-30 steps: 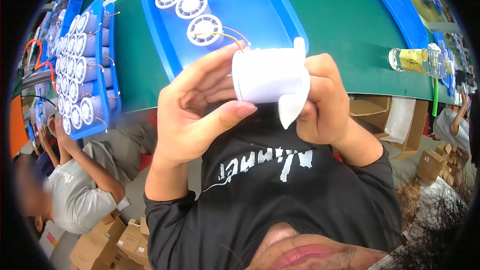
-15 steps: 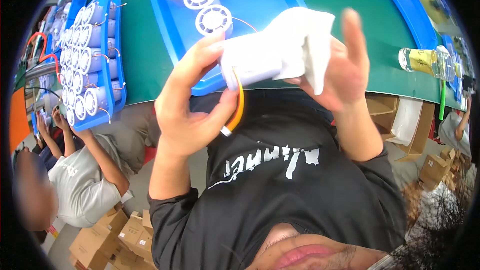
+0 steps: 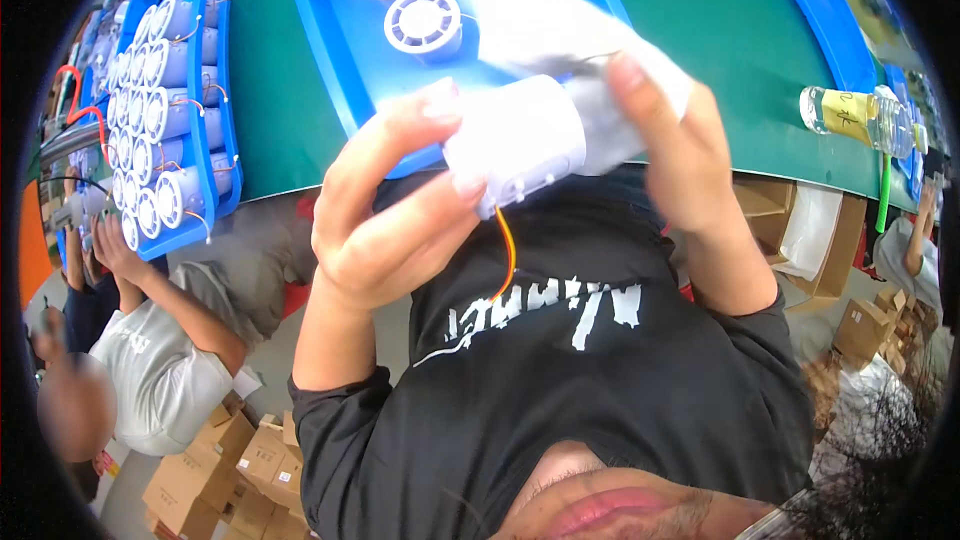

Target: Wiping and cleaning white plastic electronic components with a cloth and cleaning solution.

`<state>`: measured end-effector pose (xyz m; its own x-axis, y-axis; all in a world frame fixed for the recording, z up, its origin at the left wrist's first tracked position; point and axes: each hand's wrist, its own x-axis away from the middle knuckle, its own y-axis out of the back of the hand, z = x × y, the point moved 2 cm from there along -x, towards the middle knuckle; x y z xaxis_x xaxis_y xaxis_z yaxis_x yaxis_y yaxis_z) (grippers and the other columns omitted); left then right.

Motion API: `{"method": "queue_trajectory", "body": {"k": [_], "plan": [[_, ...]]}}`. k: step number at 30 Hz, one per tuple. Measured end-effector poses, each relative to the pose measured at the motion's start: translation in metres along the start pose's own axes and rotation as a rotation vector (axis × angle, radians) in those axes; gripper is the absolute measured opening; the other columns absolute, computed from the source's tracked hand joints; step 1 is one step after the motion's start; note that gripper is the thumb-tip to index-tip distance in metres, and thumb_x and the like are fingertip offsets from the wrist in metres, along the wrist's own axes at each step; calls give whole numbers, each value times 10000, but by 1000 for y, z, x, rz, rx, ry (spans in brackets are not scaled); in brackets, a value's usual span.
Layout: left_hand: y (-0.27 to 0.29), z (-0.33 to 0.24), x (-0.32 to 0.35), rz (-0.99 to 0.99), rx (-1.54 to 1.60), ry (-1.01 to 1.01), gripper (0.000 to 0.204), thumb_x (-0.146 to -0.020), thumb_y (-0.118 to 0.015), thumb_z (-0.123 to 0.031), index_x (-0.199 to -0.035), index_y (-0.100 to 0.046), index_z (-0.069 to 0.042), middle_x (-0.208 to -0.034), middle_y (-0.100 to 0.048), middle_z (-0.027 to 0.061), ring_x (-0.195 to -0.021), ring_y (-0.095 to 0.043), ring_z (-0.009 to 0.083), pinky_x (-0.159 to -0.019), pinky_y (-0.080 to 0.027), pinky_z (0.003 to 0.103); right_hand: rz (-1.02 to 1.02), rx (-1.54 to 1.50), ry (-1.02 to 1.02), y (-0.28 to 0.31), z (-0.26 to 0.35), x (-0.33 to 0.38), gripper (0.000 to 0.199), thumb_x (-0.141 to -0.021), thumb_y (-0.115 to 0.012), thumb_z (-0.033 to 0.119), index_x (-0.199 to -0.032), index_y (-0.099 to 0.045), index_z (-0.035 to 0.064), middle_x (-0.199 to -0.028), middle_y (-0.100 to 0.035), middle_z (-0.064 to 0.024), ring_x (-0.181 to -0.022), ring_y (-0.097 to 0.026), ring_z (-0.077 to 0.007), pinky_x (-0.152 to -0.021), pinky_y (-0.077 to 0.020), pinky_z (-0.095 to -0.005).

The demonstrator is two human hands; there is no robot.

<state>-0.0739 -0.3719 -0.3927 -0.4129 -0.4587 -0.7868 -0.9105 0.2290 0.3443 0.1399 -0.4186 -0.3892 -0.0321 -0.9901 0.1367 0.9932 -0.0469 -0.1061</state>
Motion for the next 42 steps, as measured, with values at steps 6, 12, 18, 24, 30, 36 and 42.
{"method": "queue_trajectory", "body": {"k": [6,12,18,24,30,36,42], "plan": [[2,-4,2,93,-90,-16,432,-652,-746,63,-1040,-664,-110,-1134,-566,205,-1002,-621,358,-845,-553,425,-143,-214,-31,19,-22,10,374,-976,-488,225,-1217,-545,-53,-1114,-639,-134,-1011,-618,-199,-884,-463,-295],[1,-1,6,97,-102,-57,439,-659,-737,71,-1040,-671,-137,-1155,-546,215,-1004,-612,343,-856,-540,429,-66,-192,28,8,-12,11,408,-1000,-479,286,-1220,-568,-46,-1076,-635,-53,-984,-566,-103,-874,-424,-240],[2,-1,6,91,-122,-50,444,-658,-740,69,-1043,-669,-138,-1151,-554,199,-1012,-609,342,-864,-535,436,-93,-154,61,10,-15,8,395,-997,-491,293,-1191,-593,-35,-1069,-637,-36,-970,-557,-91,-859,-416,-225],[9,-4,3,206,-216,-32,464,-636,-740,72,-1045,-674,-137,-1146,-573,178,-1006,-617,324,-855,-534,415,-113,-141,43,15,-24,4,375,-991,-508,299,-1148,-614,-25,-1008,-633,-7,-917,-542,-68,-804,-413,-209],[16,10,-8,318,-413,271,486,-595,-728,37,-1055,-657,-104,-1103,-590,133,-959,-614,316,-791,-516,370,-151,-67,60,24,-29,3,363,-993,-505,291,-1139,-614,-23,-971,-615,10,-882,-521,-60,-775,-405,-208],[8,27,-22,385,-526,427,485,-672,-719,-93,-1141,-599,-69,-1046,-573,156,-969,-574,332,-840,-467,391,-133,-102,91,25,-36,1,387,-1002,-486,276,-1197,-577,-46,-1058,-619,-29,-956,-538,-90,-843,-424,-245],[2,43,-27,315,-598,514,505,-711,-687,-109,-1195,-557,-47,-1115,-533,200,-1035,-538,369,-894,-443,417,-126,-49,137,29,-33,-4,426,-1015,-453,290,-1261,-537,-47,-1113,-607,-45,-1016,-535,-114,-903,-412,-266]]}}
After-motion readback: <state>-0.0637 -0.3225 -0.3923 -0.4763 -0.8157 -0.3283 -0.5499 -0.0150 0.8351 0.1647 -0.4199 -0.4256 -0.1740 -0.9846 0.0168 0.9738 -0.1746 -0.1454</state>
